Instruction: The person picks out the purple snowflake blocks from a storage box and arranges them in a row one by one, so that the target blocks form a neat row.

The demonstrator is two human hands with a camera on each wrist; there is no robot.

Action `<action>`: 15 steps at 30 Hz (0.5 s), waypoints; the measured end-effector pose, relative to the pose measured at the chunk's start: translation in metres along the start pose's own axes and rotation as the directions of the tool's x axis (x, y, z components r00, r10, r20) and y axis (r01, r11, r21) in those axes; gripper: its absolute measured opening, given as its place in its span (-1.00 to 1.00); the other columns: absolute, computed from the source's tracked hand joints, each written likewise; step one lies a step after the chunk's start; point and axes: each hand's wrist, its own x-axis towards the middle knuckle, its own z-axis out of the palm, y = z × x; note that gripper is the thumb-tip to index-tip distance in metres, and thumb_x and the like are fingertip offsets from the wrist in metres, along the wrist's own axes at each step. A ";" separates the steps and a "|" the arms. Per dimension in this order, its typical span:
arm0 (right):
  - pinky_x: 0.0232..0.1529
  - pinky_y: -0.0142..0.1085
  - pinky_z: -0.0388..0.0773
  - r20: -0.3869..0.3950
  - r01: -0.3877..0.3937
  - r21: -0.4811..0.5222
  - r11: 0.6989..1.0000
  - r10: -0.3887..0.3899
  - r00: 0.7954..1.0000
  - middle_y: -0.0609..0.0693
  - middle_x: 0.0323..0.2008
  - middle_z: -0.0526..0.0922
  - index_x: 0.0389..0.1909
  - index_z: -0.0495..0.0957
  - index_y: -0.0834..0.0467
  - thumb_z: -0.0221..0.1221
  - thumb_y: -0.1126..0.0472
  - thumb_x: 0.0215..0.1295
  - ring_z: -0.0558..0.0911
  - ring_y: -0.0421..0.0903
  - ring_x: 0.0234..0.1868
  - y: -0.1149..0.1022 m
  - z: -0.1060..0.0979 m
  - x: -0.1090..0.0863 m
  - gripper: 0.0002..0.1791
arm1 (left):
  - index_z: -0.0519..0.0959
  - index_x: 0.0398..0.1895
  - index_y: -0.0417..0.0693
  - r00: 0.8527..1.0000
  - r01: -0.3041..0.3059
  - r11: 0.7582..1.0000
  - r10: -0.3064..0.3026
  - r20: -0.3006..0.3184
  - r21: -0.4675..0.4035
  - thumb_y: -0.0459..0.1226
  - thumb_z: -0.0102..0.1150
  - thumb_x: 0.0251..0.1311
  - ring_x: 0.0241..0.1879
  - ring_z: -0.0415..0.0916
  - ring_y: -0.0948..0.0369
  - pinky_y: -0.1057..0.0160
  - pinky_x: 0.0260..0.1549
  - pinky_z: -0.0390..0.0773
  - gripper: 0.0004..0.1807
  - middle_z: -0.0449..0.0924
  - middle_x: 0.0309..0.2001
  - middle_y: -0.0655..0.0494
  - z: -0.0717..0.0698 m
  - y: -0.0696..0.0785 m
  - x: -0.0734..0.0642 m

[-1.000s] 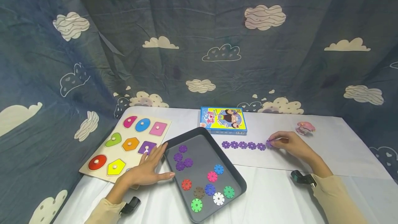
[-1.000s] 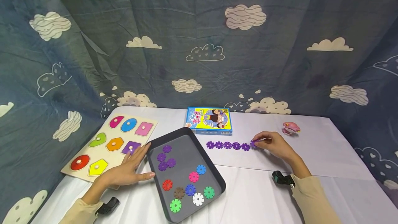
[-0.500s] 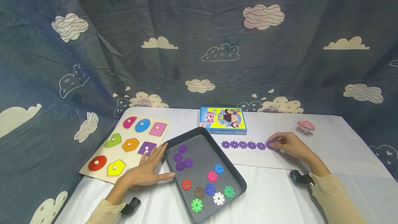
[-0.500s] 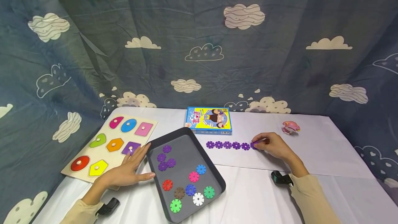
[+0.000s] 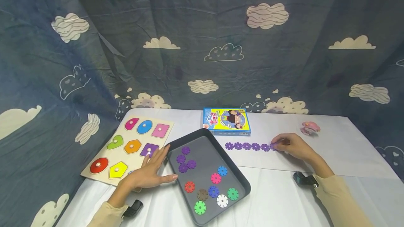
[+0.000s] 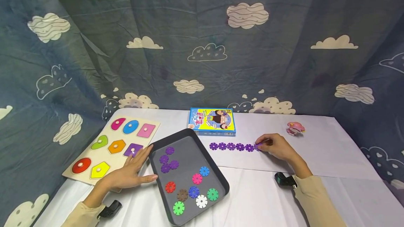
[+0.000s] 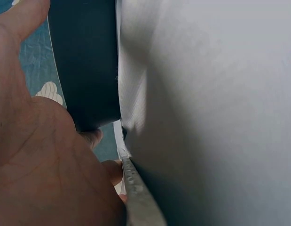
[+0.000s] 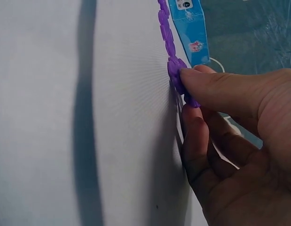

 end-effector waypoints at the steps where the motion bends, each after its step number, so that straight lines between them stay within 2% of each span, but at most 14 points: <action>1: -0.19 -0.42 0.53 0.001 -0.004 -0.001 1.000 0.004 1.000 0.06 -0.18 0.75 -0.13 0.71 0.18 0.32 0.28 0.28 0.61 -0.14 -0.20 0.000 0.000 0.000 -0.83 | -0.33 0.64 0.21 1.000 0.001 1.000 -0.001 0.000 0.000 0.31 0.27 0.09 0.61 -0.50 -0.09 -0.39 0.42 -0.52 0.26 -0.33 0.65 0.02 0.000 0.000 0.000; 9: -0.22 -0.42 0.51 0.018 -0.025 -0.005 1.000 0.025 1.000 0.06 -0.18 0.74 -0.12 0.71 0.19 0.32 0.26 0.27 0.59 -0.12 -0.20 0.000 0.001 -0.001 -0.82 | -0.32 0.64 0.18 1.000 -0.021 0.999 0.021 -0.006 0.037 0.32 0.24 0.12 0.61 -0.48 -0.11 -0.39 0.43 -0.49 0.24 -0.32 0.65 0.00 0.001 0.000 0.001; 15: -0.17 -0.39 0.50 0.012 -0.020 -0.025 0.999 0.020 1.000 0.06 -0.16 0.75 -0.12 0.72 0.16 0.31 0.26 0.28 0.58 -0.13 -0.18 -0.002 0.001 0.000 -0.83 | -0.32 0.64 0.20 1.000 -0.007 1.000 0.007 -0.010 0.020 0.31 0.26 0.11 0.61 -0.49 -0.10 -0.40 0.42 -0.50 0.25 -0.32 0.65 -0.01 0.001 0.000 0.000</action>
